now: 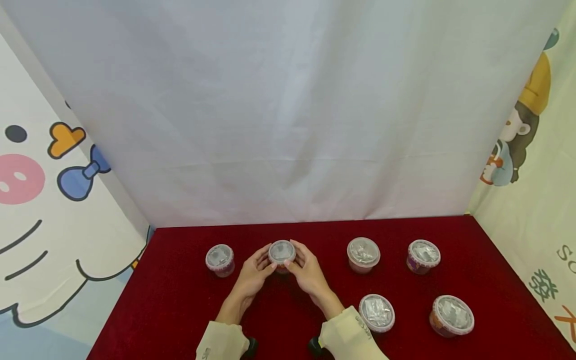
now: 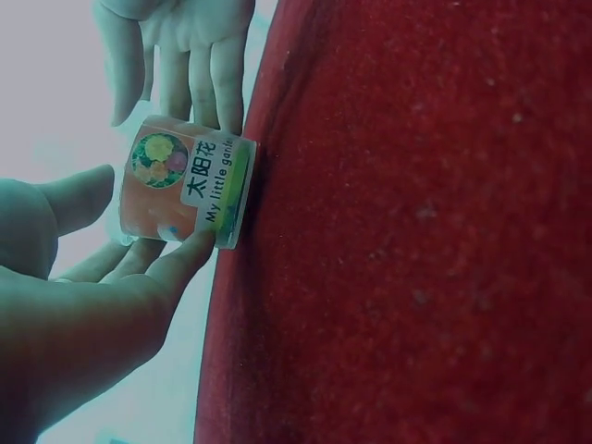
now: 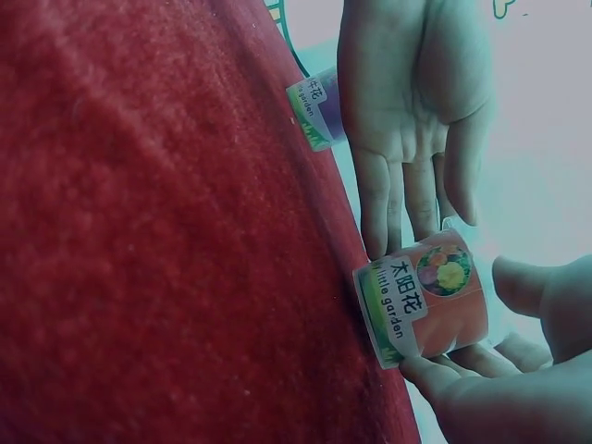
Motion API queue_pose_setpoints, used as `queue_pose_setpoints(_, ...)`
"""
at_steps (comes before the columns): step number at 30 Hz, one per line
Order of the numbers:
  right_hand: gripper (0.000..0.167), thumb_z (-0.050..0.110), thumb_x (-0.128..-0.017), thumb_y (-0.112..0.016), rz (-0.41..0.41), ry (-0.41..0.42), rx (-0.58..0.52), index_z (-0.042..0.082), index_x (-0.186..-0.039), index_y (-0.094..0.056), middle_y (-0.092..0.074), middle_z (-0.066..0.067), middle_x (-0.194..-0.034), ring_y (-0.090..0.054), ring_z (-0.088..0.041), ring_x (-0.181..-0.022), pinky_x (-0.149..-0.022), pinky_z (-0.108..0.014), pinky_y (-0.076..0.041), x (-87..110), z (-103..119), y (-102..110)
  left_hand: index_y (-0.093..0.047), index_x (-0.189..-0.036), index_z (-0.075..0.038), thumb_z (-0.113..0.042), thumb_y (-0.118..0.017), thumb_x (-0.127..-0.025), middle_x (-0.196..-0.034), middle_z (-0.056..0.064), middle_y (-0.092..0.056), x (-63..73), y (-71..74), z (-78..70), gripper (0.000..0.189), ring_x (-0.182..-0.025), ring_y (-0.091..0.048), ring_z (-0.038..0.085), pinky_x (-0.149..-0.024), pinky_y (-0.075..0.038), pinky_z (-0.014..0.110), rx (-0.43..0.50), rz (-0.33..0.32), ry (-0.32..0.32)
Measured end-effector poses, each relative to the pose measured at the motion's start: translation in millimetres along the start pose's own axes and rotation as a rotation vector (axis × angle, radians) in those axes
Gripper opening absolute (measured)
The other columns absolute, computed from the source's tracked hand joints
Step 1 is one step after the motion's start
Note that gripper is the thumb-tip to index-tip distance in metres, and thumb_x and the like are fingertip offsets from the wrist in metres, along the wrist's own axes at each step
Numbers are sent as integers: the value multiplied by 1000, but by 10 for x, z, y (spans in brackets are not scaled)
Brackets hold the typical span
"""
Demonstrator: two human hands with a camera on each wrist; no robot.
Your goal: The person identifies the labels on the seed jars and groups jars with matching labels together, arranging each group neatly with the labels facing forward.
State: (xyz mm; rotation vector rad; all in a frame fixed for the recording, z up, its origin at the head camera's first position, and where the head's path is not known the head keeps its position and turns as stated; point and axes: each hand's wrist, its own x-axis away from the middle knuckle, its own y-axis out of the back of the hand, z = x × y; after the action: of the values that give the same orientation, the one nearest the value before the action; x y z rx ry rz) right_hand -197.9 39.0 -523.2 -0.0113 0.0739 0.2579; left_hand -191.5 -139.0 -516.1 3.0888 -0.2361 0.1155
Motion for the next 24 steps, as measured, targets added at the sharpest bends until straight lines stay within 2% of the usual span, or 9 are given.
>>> queue_pose_setpoints(7, 59, -3, -105, -61, -15, -16, 5, -9, -158, -36, -40, -31, -161, -37, -48, -150, -122, -61, -33, 10, -16, 3, -35, -160, 7, 6, -58, -105, -164, 32, -36, -3, 7, 23, 60, -152, -35, 48, -121, -35, 61, -8, 8, 3)
queue_pose_setpoints(16, 60, -2, -104, -62, -49, -9, 49, -8, -158, -36, -41, -32, -160, -38, -50, -149, -120, -60, -36, 33, -35, -37, -33, -162, 5, 4, -61, -104, -164, 31, -36, 22, 4, 40, 64, -152, -35, 49, -121, -35, 61, -67, -17, -8)
queue_pose_setpoints(20, 62, -2, -103, -64, -74, -10, 57, -8, -159, -36, -40, -33, -161, -37, -50, -150, -120, -62, -35, 57, -2, -37, -33, -161, 7, 4, -63, -102, -164, 31, -36, 63, -22, 16, 66, -152, -34, 48, -122, -32, 62, -112, -39, -60)
queue_pose_setpoints(24, 63, -2, -102, -65, -110, -17, 73, -7, -158, -38, -40, -32, -161, -37, -49, -150, -120, -64, -34, 98, 75, -20, -37, -158, 9, 5, -67, -100, -163, 31, -38, 132, -56, -47, 66, -151, -35, 49, -121, -31, 64, -231, -80, -146)
